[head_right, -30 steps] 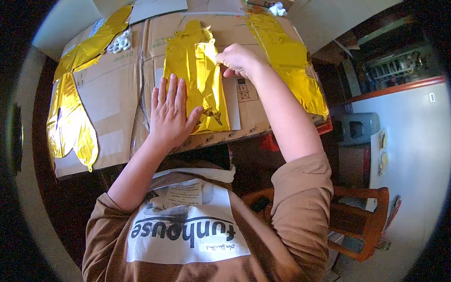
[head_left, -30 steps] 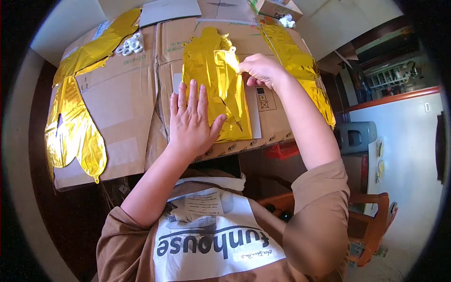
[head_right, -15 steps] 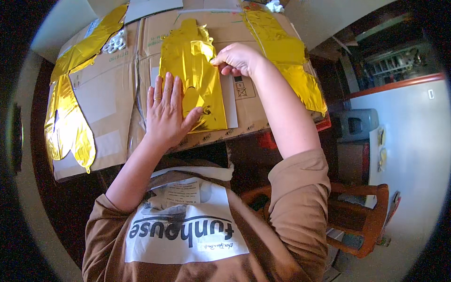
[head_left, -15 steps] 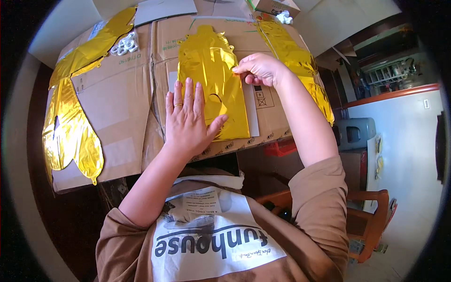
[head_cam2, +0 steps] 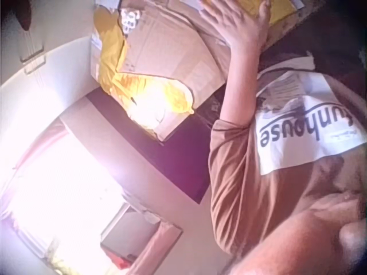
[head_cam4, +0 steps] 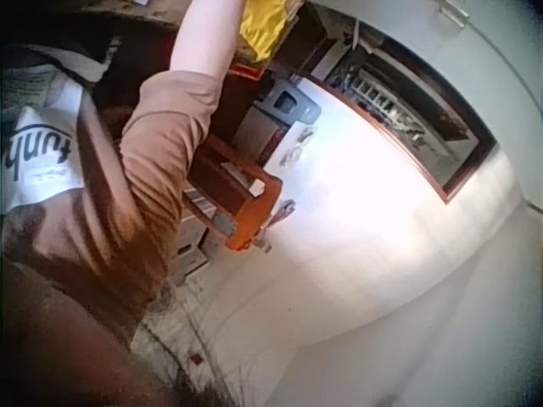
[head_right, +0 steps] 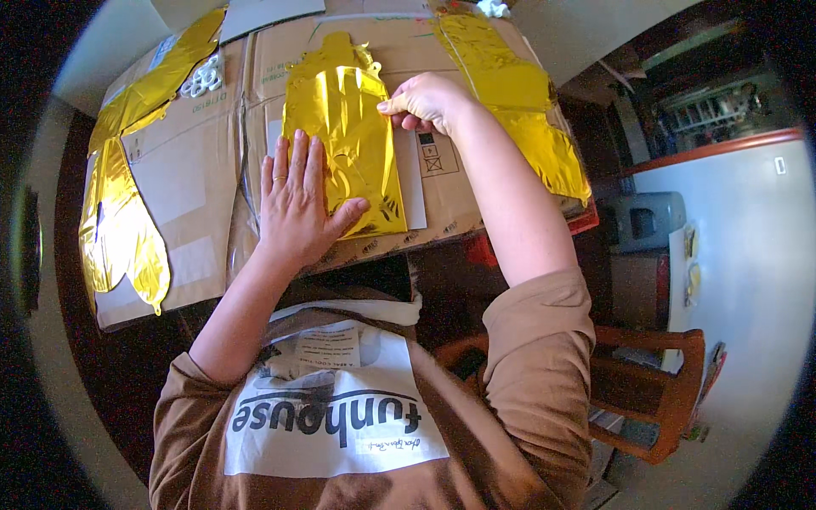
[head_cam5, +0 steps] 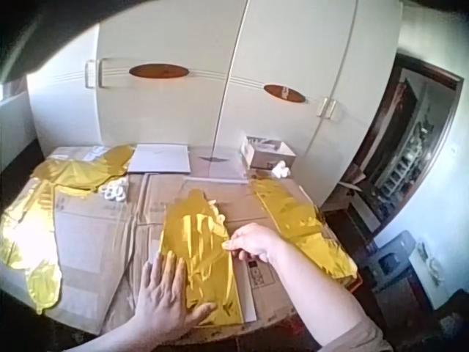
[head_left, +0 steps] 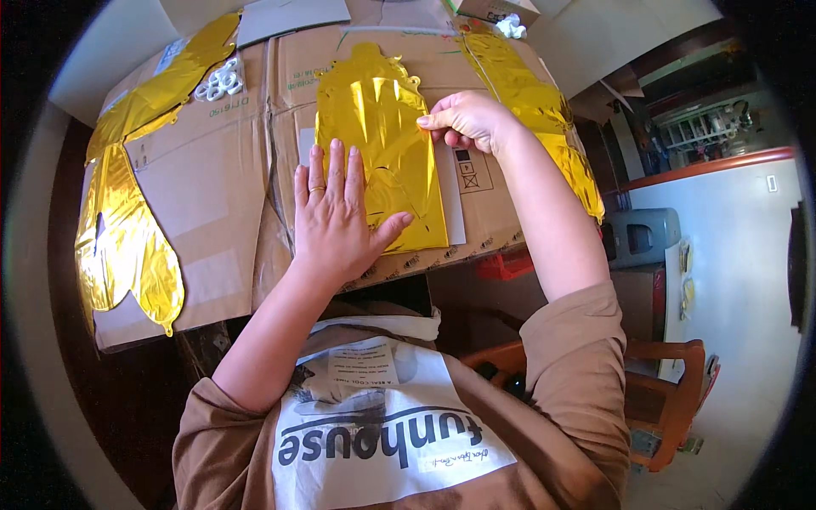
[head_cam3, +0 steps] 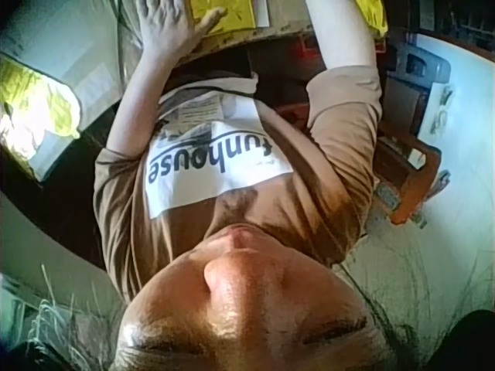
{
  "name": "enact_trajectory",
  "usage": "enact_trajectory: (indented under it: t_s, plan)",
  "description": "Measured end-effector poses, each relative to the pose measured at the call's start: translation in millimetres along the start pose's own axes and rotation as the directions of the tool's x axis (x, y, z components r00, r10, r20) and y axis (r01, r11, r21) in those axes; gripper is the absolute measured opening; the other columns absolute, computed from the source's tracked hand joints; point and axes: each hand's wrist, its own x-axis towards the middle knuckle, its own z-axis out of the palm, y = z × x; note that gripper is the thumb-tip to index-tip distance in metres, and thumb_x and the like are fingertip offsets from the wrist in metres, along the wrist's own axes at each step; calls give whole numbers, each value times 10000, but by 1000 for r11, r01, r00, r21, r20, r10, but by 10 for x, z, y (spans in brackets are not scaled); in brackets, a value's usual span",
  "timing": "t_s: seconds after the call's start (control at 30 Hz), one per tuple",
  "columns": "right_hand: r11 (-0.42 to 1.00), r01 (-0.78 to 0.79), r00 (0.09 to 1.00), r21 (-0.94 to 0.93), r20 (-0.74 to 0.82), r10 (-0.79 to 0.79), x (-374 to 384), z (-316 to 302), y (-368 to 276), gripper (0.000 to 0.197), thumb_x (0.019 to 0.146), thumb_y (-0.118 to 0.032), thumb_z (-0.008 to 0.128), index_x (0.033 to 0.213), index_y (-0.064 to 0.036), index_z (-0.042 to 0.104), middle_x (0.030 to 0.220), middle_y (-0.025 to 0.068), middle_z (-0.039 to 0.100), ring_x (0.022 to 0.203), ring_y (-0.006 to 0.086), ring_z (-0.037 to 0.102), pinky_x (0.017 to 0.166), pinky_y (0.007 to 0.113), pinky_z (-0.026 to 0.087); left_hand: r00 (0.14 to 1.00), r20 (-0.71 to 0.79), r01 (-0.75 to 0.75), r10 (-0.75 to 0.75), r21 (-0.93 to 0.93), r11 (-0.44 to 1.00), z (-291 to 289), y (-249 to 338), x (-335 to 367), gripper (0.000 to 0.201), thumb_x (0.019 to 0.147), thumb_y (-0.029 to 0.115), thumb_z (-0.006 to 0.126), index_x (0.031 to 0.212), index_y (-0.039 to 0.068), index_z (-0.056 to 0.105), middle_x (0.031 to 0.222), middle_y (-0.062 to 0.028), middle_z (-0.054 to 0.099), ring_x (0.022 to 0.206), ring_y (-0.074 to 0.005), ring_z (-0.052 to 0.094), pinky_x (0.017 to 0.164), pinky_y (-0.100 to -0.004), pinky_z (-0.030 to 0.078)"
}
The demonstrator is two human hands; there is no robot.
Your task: Folding and flattening gold-colored foil balloons on a cardboard surface.
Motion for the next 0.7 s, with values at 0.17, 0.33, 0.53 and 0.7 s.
enact_trajectory:
  t_s: [0.17, 0.33, 0.53, 0.7]
  plan:
    - [995, 33, 999, 95, 20, -35, -32, 7, 37, 166, 925, -242, 772, 903, -101, 688, 787, -49, 676, 511, -1, 516, 433, 168, 344, 1000, 22, 19, -19, -5, 1000, -12, 8, 15, 1061, 909, 784, 454, 1561, -42, 317, 1639, -261, 277, 1544, -432, 187, 1252, -538, 113]
    - [994, 18, 996, 110, 86, -27, -46, -3, 60, 158, 931, -227, 763, 897, -95, 682, 776, -47, 670, 509, 1, 524, 434, 167, 348, 998, 47, 35, -34, -18, 999, -36, 23, 17, 1020, 928, 737, 479, 1578, -26, 293, 1653, -242, 262, 1560, -411, 155, 1258, -537, 94]
    - [994, 33, 995, 104, 88, -43, -55, -23, 91, 166, 930, -231, 763, 880, -100, 674, 755, -48, 666, 504, -2, 519, 432, 169, 348, 998, 50, 37, -34, -50, 998, -30, 1, 29, 1012, 931, 743, 467, 1586, -7, 289, 1653, -242, 260, 1560, -411, 155, 1258, -532, 93]
    - [994, 19, 996, 108, 82, -28, -99, -2, 73, 160, 927, -239, 765, 919, -107, 676, 775, -49, 670, 523, -1, 533, 449, 169, 365, 999, 22, 24, -23, -74, 997, -17, -10, 24, 1022, 918, 760, 472, 1592, 14, 291, 1652, -249, 255, 1562, -409, 149, 1257, -534, 88]
